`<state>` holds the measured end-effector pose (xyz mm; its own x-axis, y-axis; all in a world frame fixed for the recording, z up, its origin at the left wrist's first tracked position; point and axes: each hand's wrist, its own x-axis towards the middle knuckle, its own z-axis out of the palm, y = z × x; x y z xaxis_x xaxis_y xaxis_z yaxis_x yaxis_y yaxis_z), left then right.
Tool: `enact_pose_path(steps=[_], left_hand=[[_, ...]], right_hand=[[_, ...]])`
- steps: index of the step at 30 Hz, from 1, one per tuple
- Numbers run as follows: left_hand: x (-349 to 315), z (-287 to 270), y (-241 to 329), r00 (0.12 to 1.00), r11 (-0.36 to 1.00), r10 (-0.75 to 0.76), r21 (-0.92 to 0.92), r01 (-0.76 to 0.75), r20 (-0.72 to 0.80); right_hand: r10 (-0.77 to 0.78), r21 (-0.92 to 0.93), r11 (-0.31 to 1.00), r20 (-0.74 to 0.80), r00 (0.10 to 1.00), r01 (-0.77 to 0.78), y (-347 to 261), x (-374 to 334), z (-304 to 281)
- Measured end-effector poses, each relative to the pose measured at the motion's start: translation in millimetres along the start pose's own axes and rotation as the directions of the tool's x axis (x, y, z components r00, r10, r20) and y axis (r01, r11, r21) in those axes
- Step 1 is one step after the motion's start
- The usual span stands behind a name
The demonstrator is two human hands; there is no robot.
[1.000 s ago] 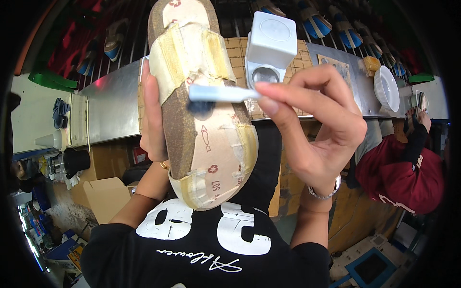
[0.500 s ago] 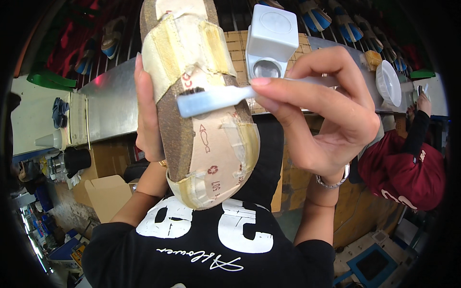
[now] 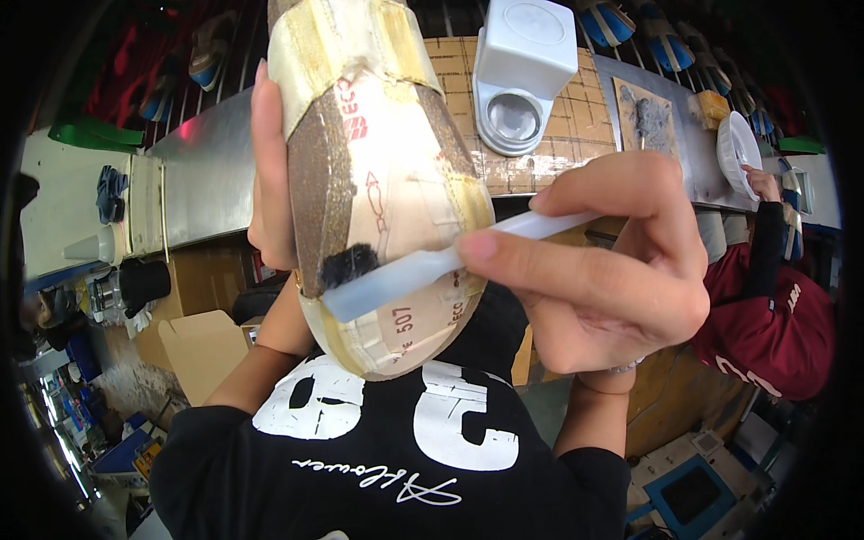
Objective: The person holds a shoe with a taped sole and repeatedly applies a liquid adhesive to the sole using a small brush. The shoe is rotated to cover different areas of the sole. The person works at a bench in a shoe manufacturing or repair setting.
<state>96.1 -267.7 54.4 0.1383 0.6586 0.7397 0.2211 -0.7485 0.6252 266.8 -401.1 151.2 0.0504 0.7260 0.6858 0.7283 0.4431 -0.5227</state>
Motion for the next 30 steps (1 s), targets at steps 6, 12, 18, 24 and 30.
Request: enact_pose_path(steps=[6,12,18,24,30], left_hand=[[-1,-3,-2,1.000,0.999,-0.021,0.041,0.021,-0.010],[9,8,-2,0.994,1.000,-0.017,0.007,0.018,-0.104],[24,6,-1,0.973,0.980,0.151,0.157,-0.124,-0.172],[23,7,-6,0.954,0.965,0.225,0.180,-0.190,-0.199],[31,8,-5,0.929,0.944,0.311,0.178,-0.277,-0.203]], right_hand=[[-0.041,0.109,0.994,0.091,0.995,0.031,7,9,1],[0.126,-0.077,0.988,-0.112,0.986,-0.135,20,21,19],[0.365,0.171,0.920,-0.046,0.930,-0.353,-17,5,13],[0.233,0.037,0.972,-0.060,0.971,-0.231,-20,12,21],[0.078,-0.056,0.995,-0.129,0.989,-0.086,-15,14,17]])
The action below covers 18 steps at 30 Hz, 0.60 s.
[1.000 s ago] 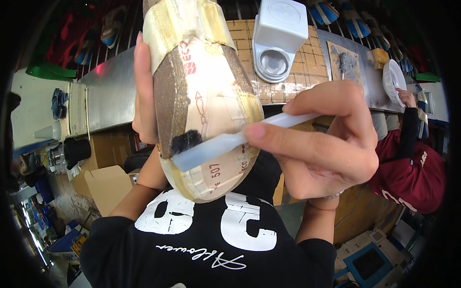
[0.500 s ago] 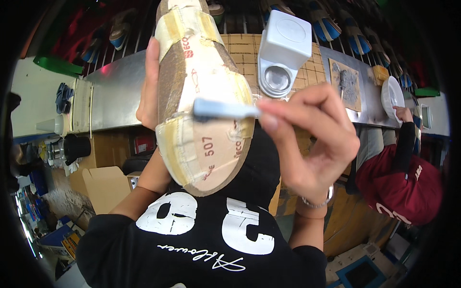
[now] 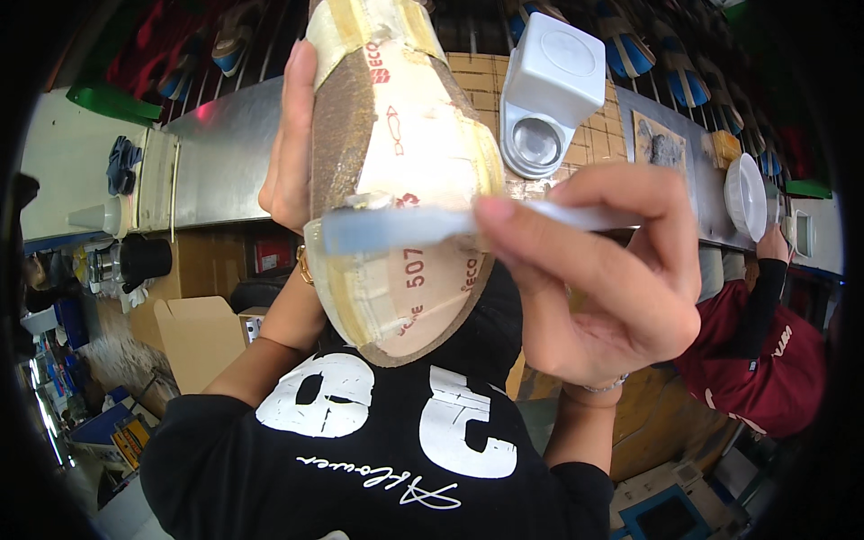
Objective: The person holds a shoe with a taped sole and repeatedly applies a liquid adhesive to the sole using a small brush. The shoe is rotated to cover different areas of the sole. The person works at a bench in a shoe manufacturing or repair setting.
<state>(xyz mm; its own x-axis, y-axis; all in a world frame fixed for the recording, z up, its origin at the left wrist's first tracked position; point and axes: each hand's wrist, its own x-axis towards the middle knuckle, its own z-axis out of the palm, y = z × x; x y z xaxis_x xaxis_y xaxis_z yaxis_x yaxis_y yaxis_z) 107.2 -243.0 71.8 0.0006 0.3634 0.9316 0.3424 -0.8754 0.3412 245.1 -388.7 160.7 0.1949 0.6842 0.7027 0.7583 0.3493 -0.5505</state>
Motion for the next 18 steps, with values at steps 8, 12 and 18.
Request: enact_pose_path(steps=[8,12,18], left_hand=[[1,-9,2,0.998,0.999,-0.023,0.036,0.021,0.052],[-1,-10,4,0.994,0.997,-0.080,-0.001,0.081,0.079],[0,-15,9,0.967,0.976,-0.188,-0.075,0.203,0.171]], right_hand=[[-0.064,0.062,0.996,-0.010,0.998,0.065,8,-7,4],[-0.089,0.089,0.992,0.053,0.995,0.085,9,-9,0],[-0.114,0.110,0.989,0.185,0.976,0.095,5,-12,-14]])
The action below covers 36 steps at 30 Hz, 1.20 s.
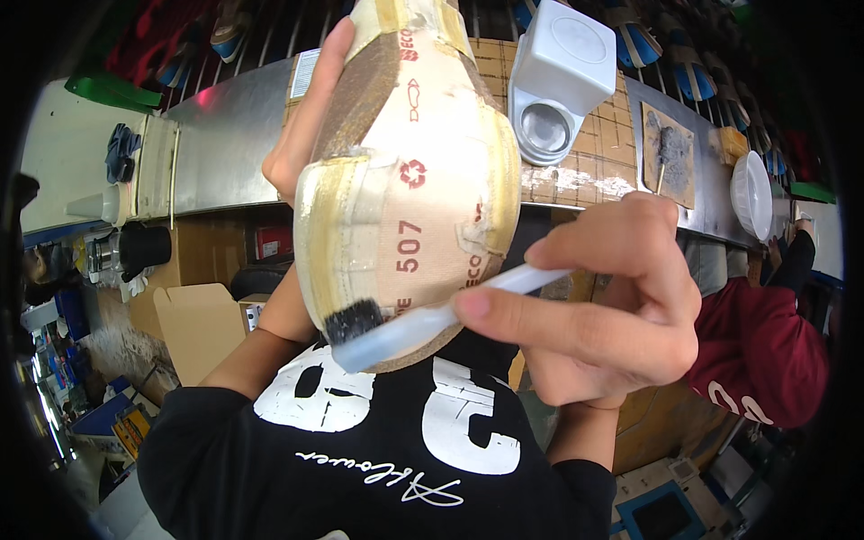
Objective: The person holds a shoe with a taped sole and repeatedly applies a liquid adhesive to the sole using a small brush. The shoe is rotated to cover different areas of the sole. The person works at a bench in a shoe manufacturing or repair setting.
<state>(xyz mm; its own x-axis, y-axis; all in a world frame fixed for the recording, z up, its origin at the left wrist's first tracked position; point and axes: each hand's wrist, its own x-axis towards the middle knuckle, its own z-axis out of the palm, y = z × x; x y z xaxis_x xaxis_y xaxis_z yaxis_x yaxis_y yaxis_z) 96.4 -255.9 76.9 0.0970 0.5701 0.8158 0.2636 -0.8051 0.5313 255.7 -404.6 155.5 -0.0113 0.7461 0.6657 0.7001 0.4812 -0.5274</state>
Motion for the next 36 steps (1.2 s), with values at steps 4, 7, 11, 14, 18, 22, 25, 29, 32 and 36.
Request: enact_pose_path(steps=[4,7,11,14,18,22,25,29,32,36], left_hand=[[-6,-6,-1,0.996,0.997,-0.072,0.013,0.071,0.054],[-4,-4,-1,0.993,0.996,-0.091,0.025,0.090,0.080],[-5,-2,-5,0.995,0.996,-0.079,0.040,0.077,0.052],[-5,-3,-5,0.993,0.995,-0.100,0.005,0.100,0.068],[-1,-6,-4,0.993,0.998,-0.070,0.014,0.069,0.094],[1,-5,-2,0.986,0.994,-0.109,0.007,0.109,0.125],[1,-6,0,0.982,0.989,-0.145,0.014,0.144,0.121],[-1,-8,-7,0.983,0.993,-0.121,0.029,0.118,0.139],[-1,-5,-8,0.981,0.988,-0.145,-0.024,0.150,0.131],[-1,-5,-9,0.952,0.952,-0.248,-0.134,0.273,0.178]], right_hand=[[0.057,0.092,0.994,-0.003,0.998,-0.057,-2,0,3],[0.183,0.094,0.980,-0.058,0.981,-0.177,-13,2,7],[0.204,-0.001,0.979,-0.088,0.975,-0.205,-17,9,12],[0.148,-0.012,0.989,-0.115,0.982,-0.150,-14,12,14],[0.029,0.044,0.999,-0.087,0.996,-0.025,-5,5,8],[-0.022,-0.098,0.995,-0.145,0.989,0.007,-8,7,8],[-0.114,-0.179,0.979,-0.083,0.990,0.098,-11,7,4],[-0.188,-0.011,0.982,0.068,0.980,0.190,-8,4,-2],[-0.040,-0.063,0.997,-0.109,0.993,0.033,-13,8,8],[-0.100,-0.011,0.995,0.043,0.994,0.100,-13,11,5]])
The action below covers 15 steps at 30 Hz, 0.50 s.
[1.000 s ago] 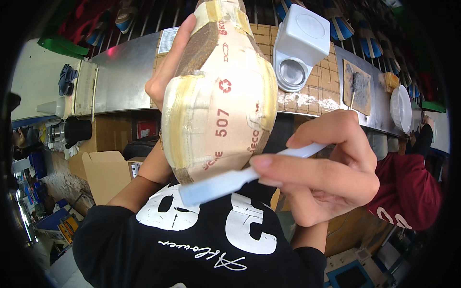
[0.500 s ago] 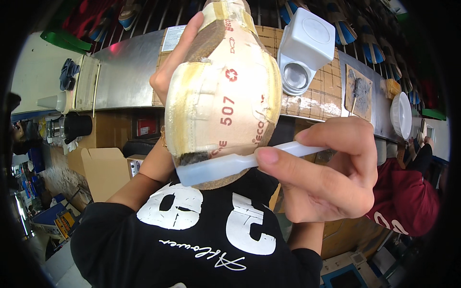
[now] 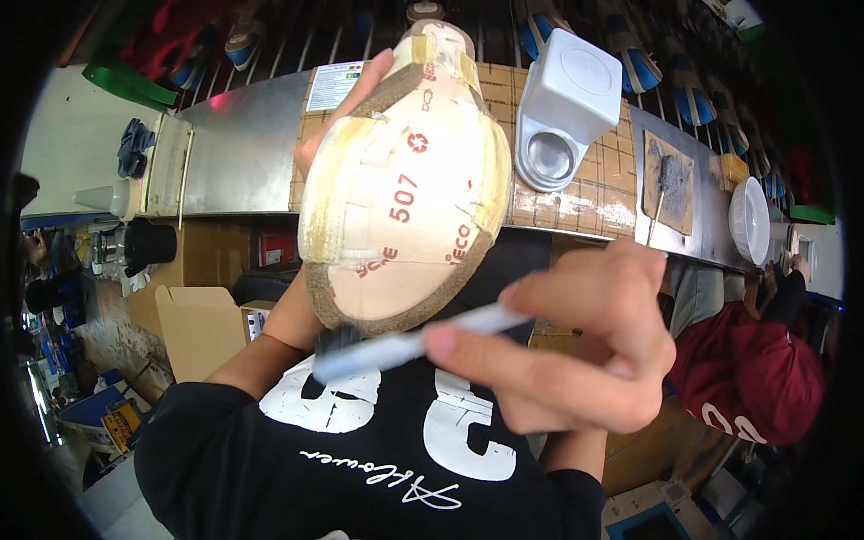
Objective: The person holds a shoe with a taped sole and repeatedly applies a liquid adhesive to the sole using a small brush. The shoe is rotated to cover different areas of the sole. The person works at a bench in a shoe manufacturing or repair setting.
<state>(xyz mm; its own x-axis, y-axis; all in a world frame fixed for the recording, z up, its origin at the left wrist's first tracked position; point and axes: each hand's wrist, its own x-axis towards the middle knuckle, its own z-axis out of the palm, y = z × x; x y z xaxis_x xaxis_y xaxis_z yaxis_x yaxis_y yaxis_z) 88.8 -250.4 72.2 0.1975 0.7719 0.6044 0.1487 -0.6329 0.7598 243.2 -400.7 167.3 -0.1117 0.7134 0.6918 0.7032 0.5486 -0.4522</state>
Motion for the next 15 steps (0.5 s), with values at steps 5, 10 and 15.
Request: enact_pose_path(steps=[5,10,15], left_hand=[[-6,1,-9,0.974,0.959,-0.215,-0.175,0.225,0.077],[-9,2,-12,0.921,0.831,-0.359,-0.399,0.388,0.148],[-11,-4,-8,0.907,0.788,-0.343,-0.450,0.420,0.246]], right_hand=[[0.014,-0.023,1.000,-0.117,0.993,-0.017,11,1,12],[0.069,-0.020,0.997,-0.180,0.981,-0.073,12,2,19],[0.189,0.123,0.977,-0.129,0.973,-0.174,10,-2,20]])
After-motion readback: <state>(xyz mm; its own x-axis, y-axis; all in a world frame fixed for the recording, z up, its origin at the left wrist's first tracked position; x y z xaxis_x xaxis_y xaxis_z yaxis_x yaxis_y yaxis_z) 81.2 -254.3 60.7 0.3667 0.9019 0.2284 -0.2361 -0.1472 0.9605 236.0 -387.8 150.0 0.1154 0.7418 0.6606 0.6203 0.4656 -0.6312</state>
